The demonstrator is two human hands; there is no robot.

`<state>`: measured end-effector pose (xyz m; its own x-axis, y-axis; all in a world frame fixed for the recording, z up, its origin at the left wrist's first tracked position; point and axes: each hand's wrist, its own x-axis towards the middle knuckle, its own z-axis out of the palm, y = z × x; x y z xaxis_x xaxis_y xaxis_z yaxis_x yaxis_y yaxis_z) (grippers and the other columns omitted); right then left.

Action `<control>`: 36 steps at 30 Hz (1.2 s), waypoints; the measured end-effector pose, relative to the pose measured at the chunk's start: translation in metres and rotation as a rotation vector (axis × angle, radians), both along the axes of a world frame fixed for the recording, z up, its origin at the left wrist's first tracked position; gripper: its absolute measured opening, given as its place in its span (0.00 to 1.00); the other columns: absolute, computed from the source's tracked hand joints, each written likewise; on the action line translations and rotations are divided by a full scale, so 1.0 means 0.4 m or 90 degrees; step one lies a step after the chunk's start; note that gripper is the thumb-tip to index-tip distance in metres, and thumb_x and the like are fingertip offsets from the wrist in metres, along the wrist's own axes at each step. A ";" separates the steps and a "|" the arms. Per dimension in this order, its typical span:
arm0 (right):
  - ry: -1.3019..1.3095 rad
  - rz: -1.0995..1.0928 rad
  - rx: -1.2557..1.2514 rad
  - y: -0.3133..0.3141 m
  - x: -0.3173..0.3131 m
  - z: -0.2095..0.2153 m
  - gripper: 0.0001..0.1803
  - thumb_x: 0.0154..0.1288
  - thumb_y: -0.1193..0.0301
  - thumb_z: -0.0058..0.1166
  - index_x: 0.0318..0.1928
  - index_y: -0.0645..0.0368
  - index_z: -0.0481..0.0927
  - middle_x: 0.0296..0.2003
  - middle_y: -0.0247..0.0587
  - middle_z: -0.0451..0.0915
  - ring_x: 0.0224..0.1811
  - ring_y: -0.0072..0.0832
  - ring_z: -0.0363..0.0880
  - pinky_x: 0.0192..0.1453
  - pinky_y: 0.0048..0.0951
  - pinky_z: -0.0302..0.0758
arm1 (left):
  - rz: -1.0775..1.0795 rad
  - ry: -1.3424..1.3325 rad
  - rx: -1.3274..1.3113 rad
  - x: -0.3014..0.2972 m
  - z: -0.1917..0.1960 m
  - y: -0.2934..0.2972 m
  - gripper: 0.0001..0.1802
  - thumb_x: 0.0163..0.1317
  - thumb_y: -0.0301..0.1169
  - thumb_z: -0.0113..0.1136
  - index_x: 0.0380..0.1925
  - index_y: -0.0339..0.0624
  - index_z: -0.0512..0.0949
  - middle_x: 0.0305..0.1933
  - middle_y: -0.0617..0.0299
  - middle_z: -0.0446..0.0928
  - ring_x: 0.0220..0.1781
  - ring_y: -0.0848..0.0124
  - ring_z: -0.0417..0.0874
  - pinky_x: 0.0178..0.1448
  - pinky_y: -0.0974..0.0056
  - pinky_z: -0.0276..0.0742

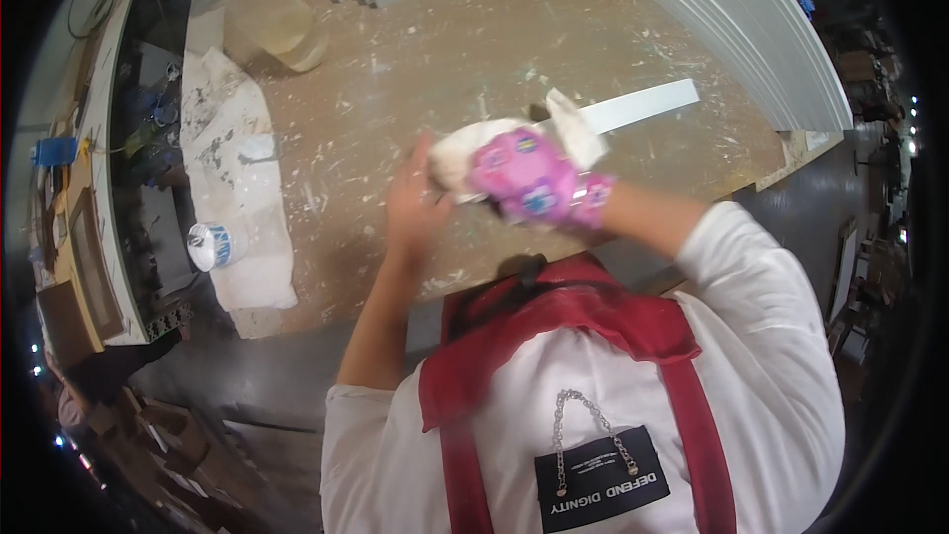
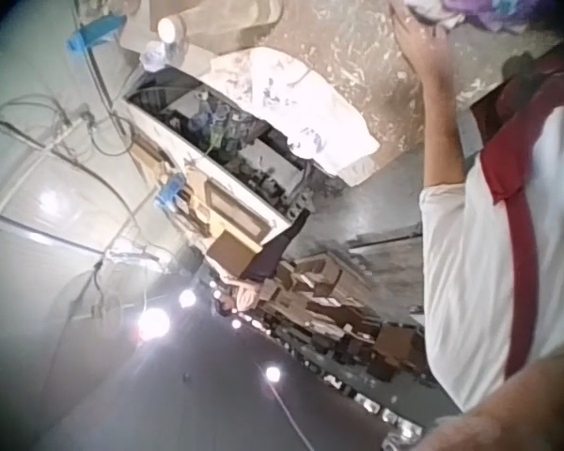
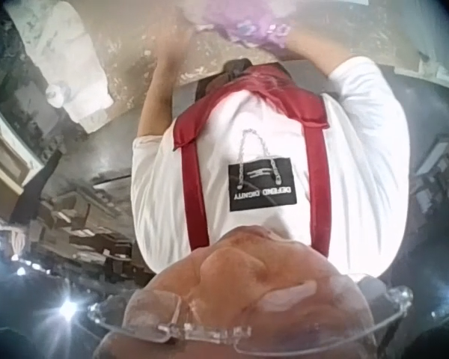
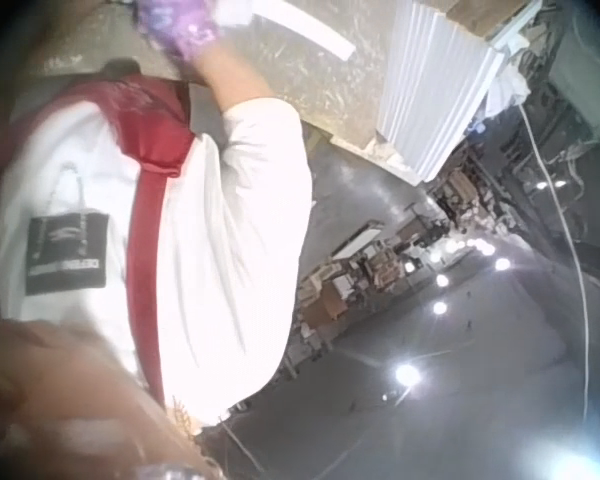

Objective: The person wipes white wooden slats using a cloth dampened with liquid from a plastic bottle, handling them one at a time and stacking them after cleaning.

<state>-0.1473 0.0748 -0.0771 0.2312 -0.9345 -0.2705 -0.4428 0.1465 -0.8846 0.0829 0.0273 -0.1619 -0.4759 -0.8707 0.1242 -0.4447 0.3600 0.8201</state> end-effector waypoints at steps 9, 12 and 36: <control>0.350 0.224 -0.356 -0.030 0.091 -0.151 0.12 0.61 0.61 0.48 0.40 0.52 0.76 0.34 0.41 0.79 0.34 0.38 0.79 0.34 0.42 0.77 | 0.013 0.016 -0.042 -0.014 0.025 -0.005 0.46 0.45 0.23 0.71 0.66 0.43 0.61 0.52 0.50 0.76 0.46 0.58 0.79 0.52 0.57 0.75; 0.220 0.058 -0.363 0.012 0.009 -0.161 0.27 0.66 0.45 0.36 0.44 0.56 0.75 0.35 0.41 0.78 0.31 0.35 0.79 0.30 0.41 0.77 | 0.012 0.044 0.016 -0.008 0.008 -0.004 0.44 0.45 0.23 0.70 0.66 0.43 0.62 0.52 0.51 0.76 0.46 0.58 0.79 0.52 0.58 0.75; 0.714 -0.013 -0.342 0.017 0.073 -0.123 0.13 0.53 0.62 0.54 0.39 0.50 0.80 0.33 0.38 0.78 0.38 0.35 0.80 0.45 0.43 0.75 | -0.131 -0.006 -0.150 0.001 -0.001 -0.019 0.25 0.50 0.22 0.67 0.51 0.38 0.76 0.45 0.52 0.73 0.47 0.57 0.76 0.53 0.59 0.72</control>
<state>-0.1179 0.0815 -0.1263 0.1041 -0.9886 0.1087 -0.9944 -0.1014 0.0305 0.0832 0.0196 -0.1622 -0.6408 -0.7041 0.3060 -0.3502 0.6228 0.6996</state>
